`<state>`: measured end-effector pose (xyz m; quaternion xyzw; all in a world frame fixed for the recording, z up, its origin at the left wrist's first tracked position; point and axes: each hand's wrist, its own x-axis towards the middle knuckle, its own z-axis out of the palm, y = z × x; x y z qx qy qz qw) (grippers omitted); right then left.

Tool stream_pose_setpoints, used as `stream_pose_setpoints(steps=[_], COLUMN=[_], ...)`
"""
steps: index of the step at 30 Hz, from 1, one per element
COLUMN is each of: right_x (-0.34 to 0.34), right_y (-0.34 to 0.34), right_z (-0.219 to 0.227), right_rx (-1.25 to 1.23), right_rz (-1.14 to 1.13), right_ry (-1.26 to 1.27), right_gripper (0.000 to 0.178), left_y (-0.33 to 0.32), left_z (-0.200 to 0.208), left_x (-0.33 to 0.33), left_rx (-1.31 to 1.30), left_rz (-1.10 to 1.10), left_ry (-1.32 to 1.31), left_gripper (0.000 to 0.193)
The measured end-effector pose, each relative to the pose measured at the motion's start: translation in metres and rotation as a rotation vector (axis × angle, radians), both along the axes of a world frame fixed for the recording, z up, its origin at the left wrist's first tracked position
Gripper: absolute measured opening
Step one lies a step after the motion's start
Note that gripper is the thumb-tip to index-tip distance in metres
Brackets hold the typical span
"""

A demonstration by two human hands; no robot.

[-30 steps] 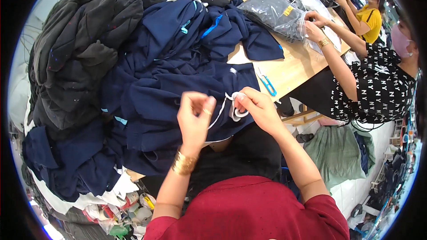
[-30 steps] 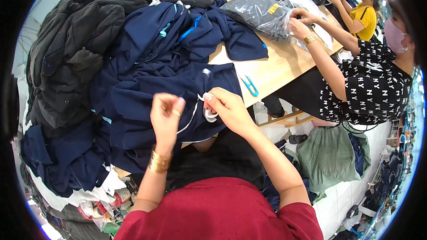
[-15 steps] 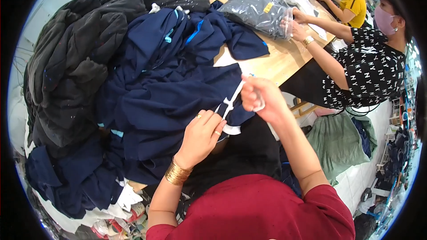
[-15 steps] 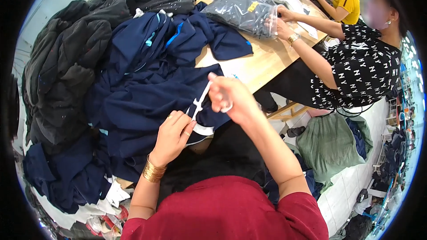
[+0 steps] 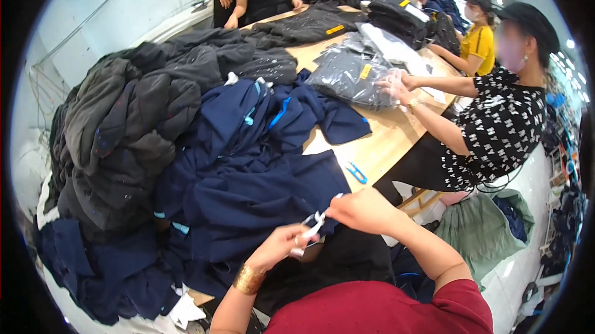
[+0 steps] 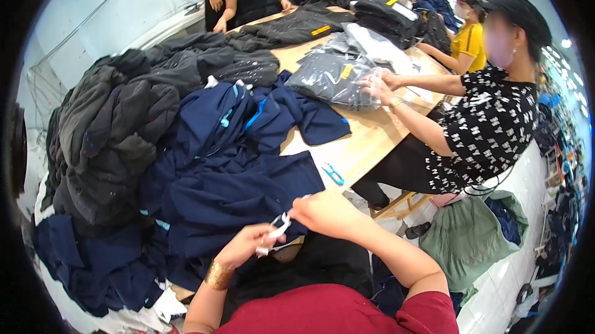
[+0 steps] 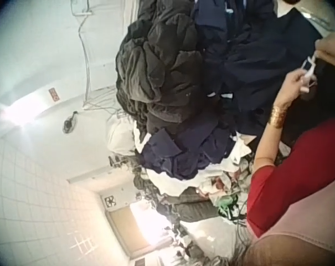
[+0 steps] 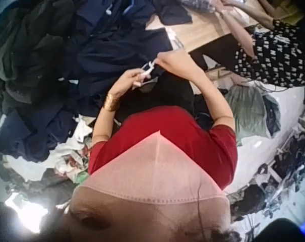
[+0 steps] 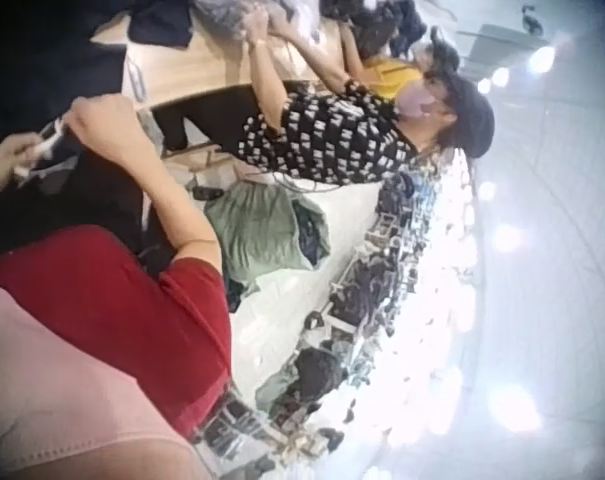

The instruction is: Trimming excess threads from dark blue garments using small scissors.

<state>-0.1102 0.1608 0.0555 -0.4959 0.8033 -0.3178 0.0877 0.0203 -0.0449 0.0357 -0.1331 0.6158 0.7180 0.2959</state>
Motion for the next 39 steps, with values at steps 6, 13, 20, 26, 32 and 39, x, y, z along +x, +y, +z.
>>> stream_pose_setpoints(steps=[6,13,20,26,32,39], right_x=[0.032,0.026,0.017,0.047,0.055,0.057], right_y=[-0.011,-0.027,-0.03,-0.025,-0.026,-0.024], right_z=[0.017,-0.022,-0.043,-0.06,-0.062,-0.08], right_rx=[0.252,-0.116,-0.563,-0.336,-0.539,-0.494], right_rz=[0.529,0.297,0.125,0.185,0.225,0.167], right_ry=[-0.489,-1.495,-1.221,-0.351,0.021,-0.11], right_gripper=[0.029,0.037,0.037,0.018,0.011,0.007], left_y=[0.012,0.019,0.022,0.013,-0.003,0.025], left_z=[0.017,0.007,-0.012,-0.016,-0.012,0.015], left_x=[0.0,0.016,0.025,0.023,0.016,0.016], left_rx=[-0.015,-0.417,-0.342,-0.378,-0.371,-0.951], left_rz=[0.154,-0.026,0.426,0.337,0.152,-0.043], left_ry=[0.111,0.434,0.333,0.326,0.125,0.772], left_gripper=[0.018,0.012,0.031,0.029,0.02,0.02])
